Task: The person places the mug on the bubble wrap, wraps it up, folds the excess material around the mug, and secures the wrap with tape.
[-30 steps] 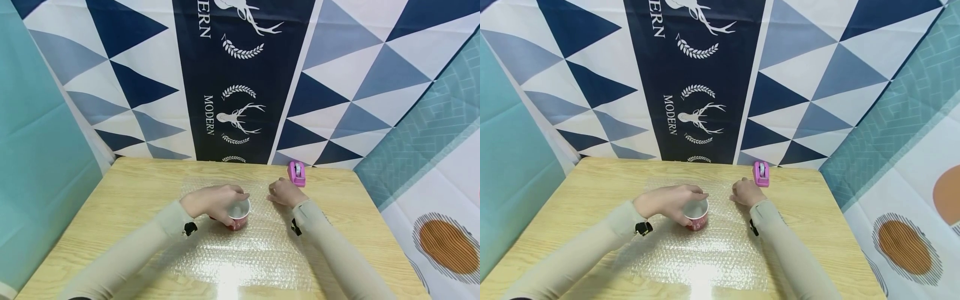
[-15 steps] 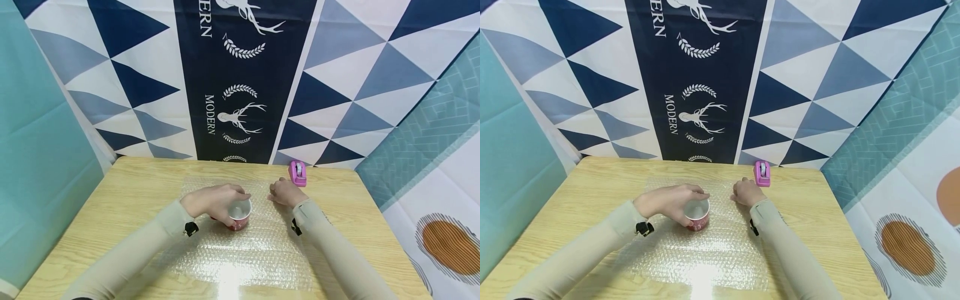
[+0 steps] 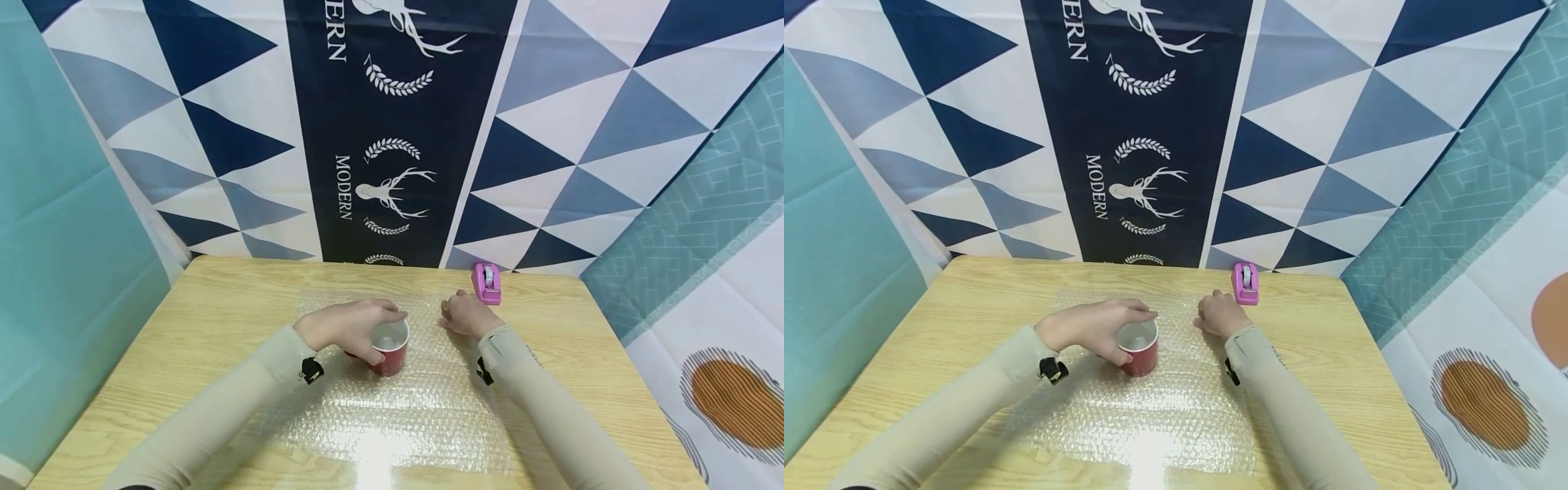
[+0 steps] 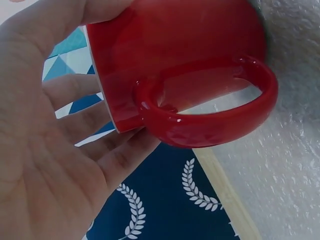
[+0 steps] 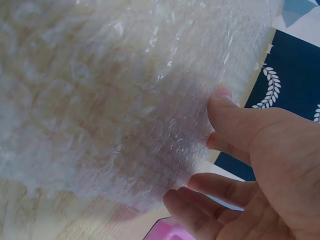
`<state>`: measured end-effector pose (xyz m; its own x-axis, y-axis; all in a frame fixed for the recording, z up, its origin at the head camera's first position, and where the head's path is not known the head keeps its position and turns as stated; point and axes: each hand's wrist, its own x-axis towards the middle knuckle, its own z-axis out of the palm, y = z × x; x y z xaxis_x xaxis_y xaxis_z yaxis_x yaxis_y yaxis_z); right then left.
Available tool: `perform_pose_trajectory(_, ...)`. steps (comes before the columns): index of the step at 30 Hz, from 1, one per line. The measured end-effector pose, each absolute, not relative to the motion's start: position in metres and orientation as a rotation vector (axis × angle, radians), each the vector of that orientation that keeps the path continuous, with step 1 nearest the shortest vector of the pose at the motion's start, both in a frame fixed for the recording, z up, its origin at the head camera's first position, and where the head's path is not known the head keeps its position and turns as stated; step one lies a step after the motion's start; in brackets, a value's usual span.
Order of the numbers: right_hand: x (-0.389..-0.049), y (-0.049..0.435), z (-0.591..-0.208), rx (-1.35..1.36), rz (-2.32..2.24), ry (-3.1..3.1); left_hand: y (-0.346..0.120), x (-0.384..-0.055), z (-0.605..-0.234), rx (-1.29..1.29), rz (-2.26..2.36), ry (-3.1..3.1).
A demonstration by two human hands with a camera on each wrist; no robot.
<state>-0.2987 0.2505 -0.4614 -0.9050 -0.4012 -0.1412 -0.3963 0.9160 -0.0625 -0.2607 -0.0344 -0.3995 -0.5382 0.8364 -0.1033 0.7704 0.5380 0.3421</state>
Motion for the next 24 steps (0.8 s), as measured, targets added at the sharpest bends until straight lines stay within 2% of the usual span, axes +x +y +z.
perform_pose_trajectory(11,-0.3,0.25,-0.461,-0.596,-0.065,2.927,-0.03,-0.27,-0.401,1.381,0.377,2.54)
perform_pose_trajectory(18,-0.301,0.248,-0.461,-0.617,-0.038,2.926,-0.046,-0.277,-0.405,1.25,0.463,2.531)
perform_pose_trajectory(24,-0.299,0.249,-0.46,-0.631,-0.062,2.932,-0.055,-0.28,-0.407,1.262,0.537,2.515)
